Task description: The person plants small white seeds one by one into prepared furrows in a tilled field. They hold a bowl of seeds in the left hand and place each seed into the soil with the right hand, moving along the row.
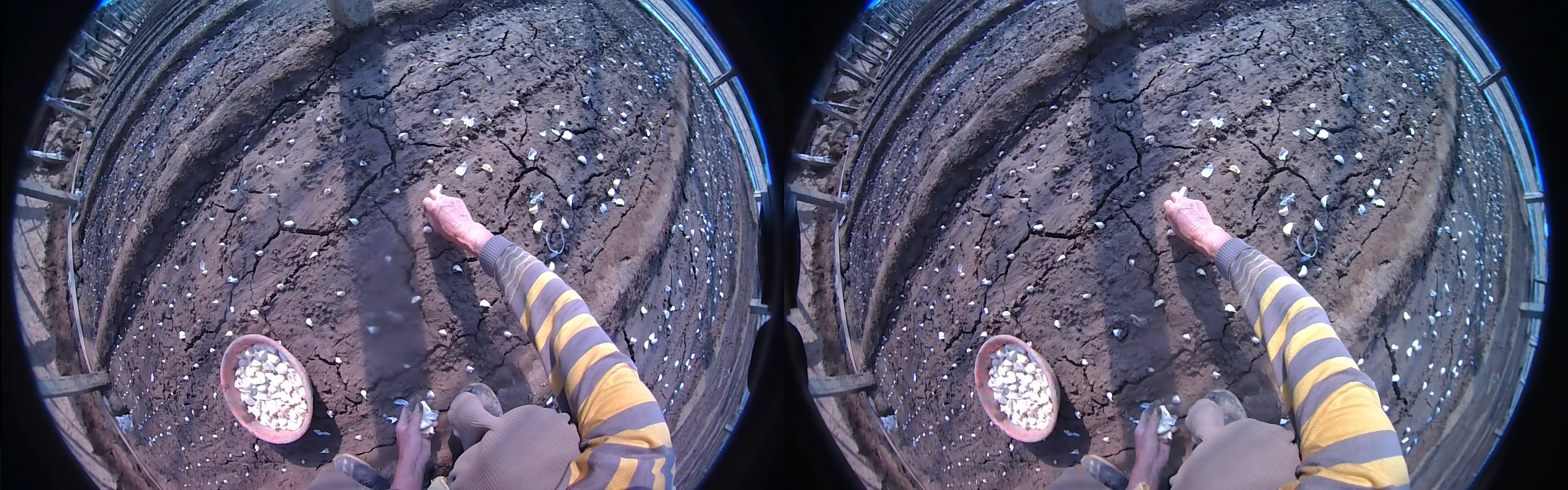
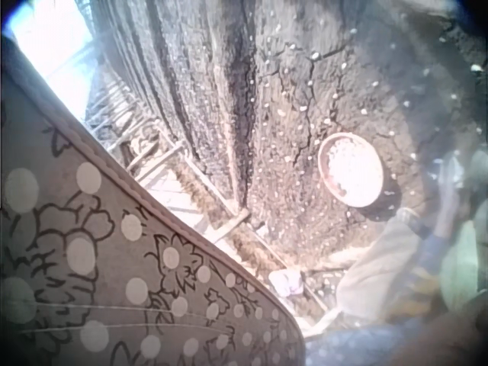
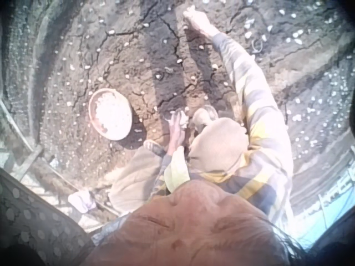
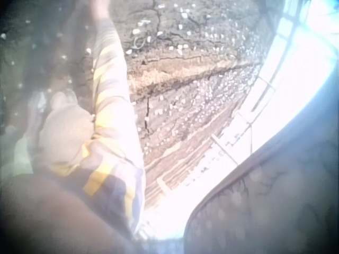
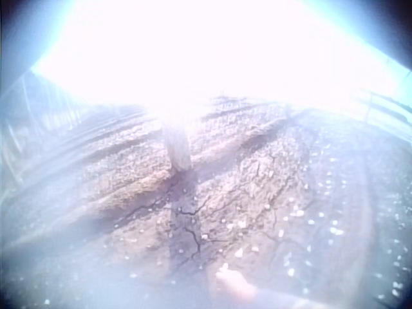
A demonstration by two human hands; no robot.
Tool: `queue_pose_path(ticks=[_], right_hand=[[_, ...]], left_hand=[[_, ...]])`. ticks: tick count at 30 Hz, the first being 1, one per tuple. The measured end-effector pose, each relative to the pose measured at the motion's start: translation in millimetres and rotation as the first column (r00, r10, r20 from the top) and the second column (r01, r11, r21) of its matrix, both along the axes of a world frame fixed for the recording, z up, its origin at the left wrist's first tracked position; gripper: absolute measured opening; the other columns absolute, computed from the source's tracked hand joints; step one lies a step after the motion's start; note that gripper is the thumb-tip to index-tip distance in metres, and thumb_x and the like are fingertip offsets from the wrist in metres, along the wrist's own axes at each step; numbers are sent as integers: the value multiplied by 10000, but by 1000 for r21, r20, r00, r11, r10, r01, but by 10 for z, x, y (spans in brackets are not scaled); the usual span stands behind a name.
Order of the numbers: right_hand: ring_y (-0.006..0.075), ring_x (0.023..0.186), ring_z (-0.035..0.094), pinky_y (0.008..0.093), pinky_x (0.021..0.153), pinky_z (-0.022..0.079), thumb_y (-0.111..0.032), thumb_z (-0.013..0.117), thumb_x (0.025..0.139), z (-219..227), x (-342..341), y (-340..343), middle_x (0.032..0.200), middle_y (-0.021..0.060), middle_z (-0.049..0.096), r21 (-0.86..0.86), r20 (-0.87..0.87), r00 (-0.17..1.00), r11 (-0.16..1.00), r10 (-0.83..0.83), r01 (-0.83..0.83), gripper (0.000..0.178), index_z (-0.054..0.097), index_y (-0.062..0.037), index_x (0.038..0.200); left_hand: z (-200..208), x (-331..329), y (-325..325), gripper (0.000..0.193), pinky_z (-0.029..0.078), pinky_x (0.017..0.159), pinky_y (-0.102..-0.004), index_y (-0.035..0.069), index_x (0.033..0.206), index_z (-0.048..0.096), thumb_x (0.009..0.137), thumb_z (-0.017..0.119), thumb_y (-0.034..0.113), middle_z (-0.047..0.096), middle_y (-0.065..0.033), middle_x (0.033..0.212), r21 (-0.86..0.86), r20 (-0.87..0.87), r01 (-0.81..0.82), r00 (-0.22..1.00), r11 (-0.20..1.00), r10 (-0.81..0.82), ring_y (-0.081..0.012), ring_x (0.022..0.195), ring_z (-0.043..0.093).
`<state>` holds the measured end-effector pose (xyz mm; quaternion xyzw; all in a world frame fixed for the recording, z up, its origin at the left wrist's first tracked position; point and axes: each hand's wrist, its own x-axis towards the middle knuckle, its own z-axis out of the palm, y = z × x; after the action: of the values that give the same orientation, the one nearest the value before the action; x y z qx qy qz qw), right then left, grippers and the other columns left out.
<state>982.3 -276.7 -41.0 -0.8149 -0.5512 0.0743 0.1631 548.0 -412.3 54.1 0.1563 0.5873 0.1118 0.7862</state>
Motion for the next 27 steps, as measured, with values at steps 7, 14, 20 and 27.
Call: queue_pose_path(ticks=[7, 14, 20, 27], right_hand=[[403, 856, 629, 491, 726, 531, -75, 577, 836, -210, 503, -25, 971, 218, 553, 52, 15, 973, 972, -231, 230, 137, 559, -22, 961], [251, 691, 704, 379, 642, 558, -131, 642, 810, -28, 848, -209, 752, 204, 683, -146, -518, 742, 898, -427, 415, 210, 698, 53, 895], [343, 843, 687, 412, 746, 546, -64, 622, 773, -34, 956, -275, 837, 252, 678, -149, -370, 852, 929, -371, 340, 169, 672, 51, 885], [398, 903, 680, 446, 784, 547, -6, 603, 742, 37, 1036, -249, 893, 279, 671, -318, -401, 827, 907, -394, 277, 140, 634, 66, 857]], left_hand=[[-51, -75, -50, 302, 551, 590, -325, 27, 1277, 485, 996, 521, 131, 636, -111, 994, 5, -26, 14, 1000, 1000, -14, -192, 780, 636], [-58, -50, -42, 287, 549, 600, -323, 26, 1269, 479, 1002, 503, 127, 643, -142, 1017, -10, -5, 3, 1000, 1000, -3, -208, 793, 639], [-14, 119, -16, 260, 552, 595, -297, 10, 1230, 517, 999, 532, 128, 635, -107, 1013, -57, 3, 7, 1000, 998, -7, -165, 774, 636], [-24, 141, -7, 252, 544, 605, -300, 0, 1228, 516, 1003, 509, 112, 644, -140, 1056, -57, 2, 25, 1000, 998, -24, -178, 786, 639]])
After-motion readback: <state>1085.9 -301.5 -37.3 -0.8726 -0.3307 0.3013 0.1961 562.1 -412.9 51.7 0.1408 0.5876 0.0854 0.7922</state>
